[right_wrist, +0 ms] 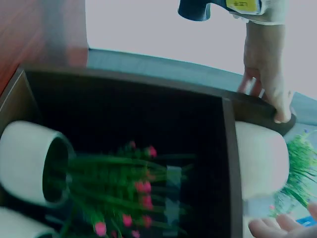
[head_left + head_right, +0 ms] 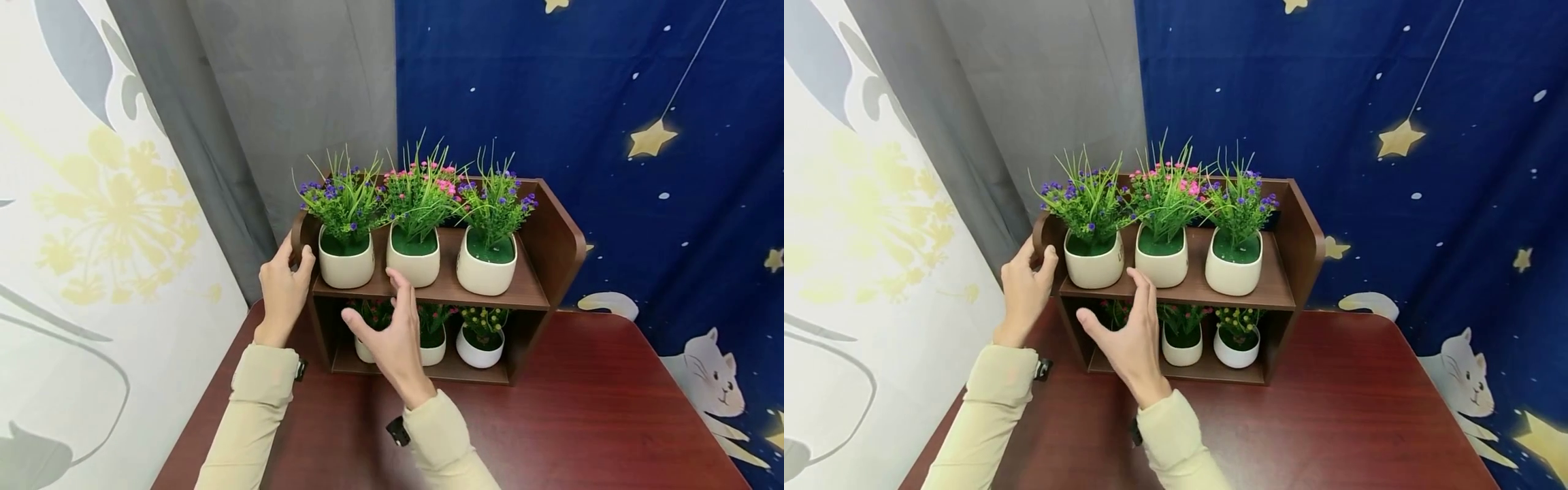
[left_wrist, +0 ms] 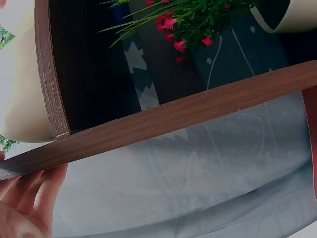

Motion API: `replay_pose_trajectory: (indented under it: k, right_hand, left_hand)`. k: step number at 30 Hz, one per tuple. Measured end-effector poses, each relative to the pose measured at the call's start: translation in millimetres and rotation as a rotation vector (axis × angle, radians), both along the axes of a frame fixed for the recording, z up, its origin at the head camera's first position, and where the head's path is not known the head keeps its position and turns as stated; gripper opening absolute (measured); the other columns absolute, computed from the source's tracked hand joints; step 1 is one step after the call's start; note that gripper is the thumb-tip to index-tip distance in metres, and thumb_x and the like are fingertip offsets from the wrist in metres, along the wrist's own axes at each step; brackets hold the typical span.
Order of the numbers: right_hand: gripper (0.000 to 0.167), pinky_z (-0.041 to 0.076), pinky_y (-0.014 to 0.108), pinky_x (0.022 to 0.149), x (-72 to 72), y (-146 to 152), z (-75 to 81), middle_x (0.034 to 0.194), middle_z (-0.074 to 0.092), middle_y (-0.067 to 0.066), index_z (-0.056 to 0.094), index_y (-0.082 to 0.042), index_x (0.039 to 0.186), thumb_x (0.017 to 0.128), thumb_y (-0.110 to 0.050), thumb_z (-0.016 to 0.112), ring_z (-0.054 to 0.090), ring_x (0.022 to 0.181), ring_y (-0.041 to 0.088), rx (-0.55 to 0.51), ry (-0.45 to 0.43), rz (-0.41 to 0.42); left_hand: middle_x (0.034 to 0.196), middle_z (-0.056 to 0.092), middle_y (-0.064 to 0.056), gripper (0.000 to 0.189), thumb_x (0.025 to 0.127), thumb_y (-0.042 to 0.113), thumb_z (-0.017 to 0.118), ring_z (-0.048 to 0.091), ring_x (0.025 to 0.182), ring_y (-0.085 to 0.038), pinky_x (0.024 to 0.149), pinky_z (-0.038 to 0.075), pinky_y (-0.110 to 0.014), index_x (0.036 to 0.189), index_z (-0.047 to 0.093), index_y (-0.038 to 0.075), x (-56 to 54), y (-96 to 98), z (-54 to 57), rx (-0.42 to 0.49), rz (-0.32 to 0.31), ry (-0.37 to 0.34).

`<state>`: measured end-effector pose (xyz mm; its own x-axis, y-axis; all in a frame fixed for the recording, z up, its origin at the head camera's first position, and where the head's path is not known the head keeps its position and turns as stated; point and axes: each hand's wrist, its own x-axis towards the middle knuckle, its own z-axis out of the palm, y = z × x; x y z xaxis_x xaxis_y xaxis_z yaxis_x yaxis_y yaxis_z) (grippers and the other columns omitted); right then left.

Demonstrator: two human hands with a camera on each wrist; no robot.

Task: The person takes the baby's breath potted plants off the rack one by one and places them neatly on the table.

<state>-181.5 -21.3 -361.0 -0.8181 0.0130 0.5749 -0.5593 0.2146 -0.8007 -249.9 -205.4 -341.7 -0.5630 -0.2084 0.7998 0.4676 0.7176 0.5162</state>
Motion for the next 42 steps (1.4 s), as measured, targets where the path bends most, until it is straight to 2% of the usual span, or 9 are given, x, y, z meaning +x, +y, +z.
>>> replay_pose_trajectory:
  k: [3, 6, 9, 12, 16, 20, 28, 34, 42]
  right_hand:
    - [0.079, 0.031, 0.042, 0.1, -8.5, -18.2, 1.8, 0.14, 0.035, 0.002, 0.028, -0.024, 0.142, 0.078, -0.048, 0.069, 0.034, 0.128, 0.021, -0.049, -0.019, -0.03]
    - [0.082, 0.033, 0.041, 0.098, -16.6, -35.0, 3.9, 0.139, 0.033, 0.002, 0.026, -0.021, 0.143, 0.078, -0.049, 0.068, 0.036, 0.126, 0.018, -0.055, -0.013, -0.069]
    - [0.085, 0.034, 0.041, 0.098, -24.9, -48.0, 6.1, 0.141, 0.03, 0.003, 0.025, -0.015, 0.143, 0.078, -0.047, 0.069, 0.034, 0.126, 0.015, -0.054, 0.001, -0.123]
    - [0.086, 0.032, 0.041, 0.1, -32.5, -56.5, 8.2, 0.146, 0.022, 0.008, 0.023, -0.01, 0.144, 0.079, -0.04, 0.071, 0.027, 0.131, 0.014, -0.07, 0.001, -0.164]
    - [0.086, 0.031, 0.041, 0.101, -38.8, -63.5, 10.2, 0.148, 0.016, 0.012, 0.02, -0.008, 0.144, 0.08, -0.033, 0.071, 0.022, 0.134, 0.016, -0.073, -0.023, -0.18]
    - [0.085, 0.031, 0.041, 0.101, -42.8, -67.9, 11.9, 0.147, 0.02, 0.013, 0.021, -0.006, 0.143, 0.08, -0.032, 0.071, 0.025, 0.133, 0.019, -0.054, -0.042, -0.214]
    - [0.083, 0.033, 0.038, 0.098, -51.3, -77.8, 15.4, 0.134, 0.035, 0.01, 0.027, -0.004, 0.139, 0.077, -0.038, 0.071, 0.036, 0.121, 0.023, -0.001, -0.102, -0.366]
    - [0.081, 0.033, 0.037, 0.098, -54.8, -83.4, 11.0, 0.13, 0.04, 0.009, 0.031, -0.006, 0.137, 0.076, -0.04, 0.072, 0.038, 0.118, 0.023, 0.021, -0.092, -0.446]
    - [0.079, 0.034, 0.036, 0.097, -53.3, -79.5, 5.0, 0.126, 0.042, 0.008, 0.034, -0.007, 0.135, 0.075, -0.041, 0.073, 0.039, 0.116, 0.022, 0.009, -0.078, -0.461]
  left_hand:
    - [0.053, 0.049, -0.007, 0.034, 0.092, 0.023, 0.051, 0.034, 0.04, -0.018, 0.048, 0.031, -0.035, 0.123, 0.061, 0.013, 0.3, 0.7, 2.0, 0.011, 0.002, -0.01]
    - [0.058, 0.054, -0.007, 0.03, 0.092, 0.026, 0.051, 0.038, 0.043, -0.018, 0.052, 0.033, -0.035, 0.115, 0.065, 0.012, 0.0, 1.2, 3.6, 0.023, 0.004, -0.025]
    - [0.058, 0.055, -0.006, 0.028, 0.092, 0.027, 0.05, 0.038, 0.043, -0.018, 0.051, 0.033, -0.035, 0.109, 0.065, 0.011, -0.7, 1.3, 4.8, 0.023, 0.003, -0.039]
    - [0.055, 0.052, -0.006, 0.029, 0.092, 0.028, 0.05, 0.035, 0.042, -0.019, 0.049, 0.031, -0.035, 0.111, 0.065, 0.011, -0.8, 0.8, 5.3, 0.018, 0.002, -0.044]
    - [0.057, 0.054, -0.006, 0.031, 0.092, 0.027, 0.051, 0.038, 0.043, -0.018, 0.052, 0.033, -0.035, 0.116, 0.064, 0.013, -0.5, -0.7, 5.9, 0.029, -0.002, -0.03]
    - [0.055, 0.052, -0.006, 0.031, 0.092, 0.028, 0.051, 0.038, 0.044, -0.018, 0.051, 0.033, -0.035, 0.115, 0.064, 0.013, -0.3, -1.1, 7.5, 0.027, 0.002, -0.031]
    - [0.054, 0.05, -0.006, 0.033, 0.092, 0.028, 0.051, 0.036, 0.043, -0.019, 0.05, 0.031, -0.034, 0.118, 0.064, 0.013, 1.1, -1.1, 9.1, 0.029, 0.023, -0.042]
    - [0.053, 0.048, -0.006, 0.035, 0.092, 0.027, 0.051, 0.037, 0.044, -0.02, 0.049, 0.03, -0.035, 0.123, 0.062, 0.014, 1.8, -0.9, 7.8, 0.025, 0.037, -0.049]
    - [0.054, 0.047, -0.007, 0.035, 0.092, 0.027, 0.051, 0.035, 0.043, -0.018, 0.05, 0.03, -0.035, 0.123, 0.061, 0.014, 1.4, -0.3, 2.8, 0.012, 0.033, -0.059]
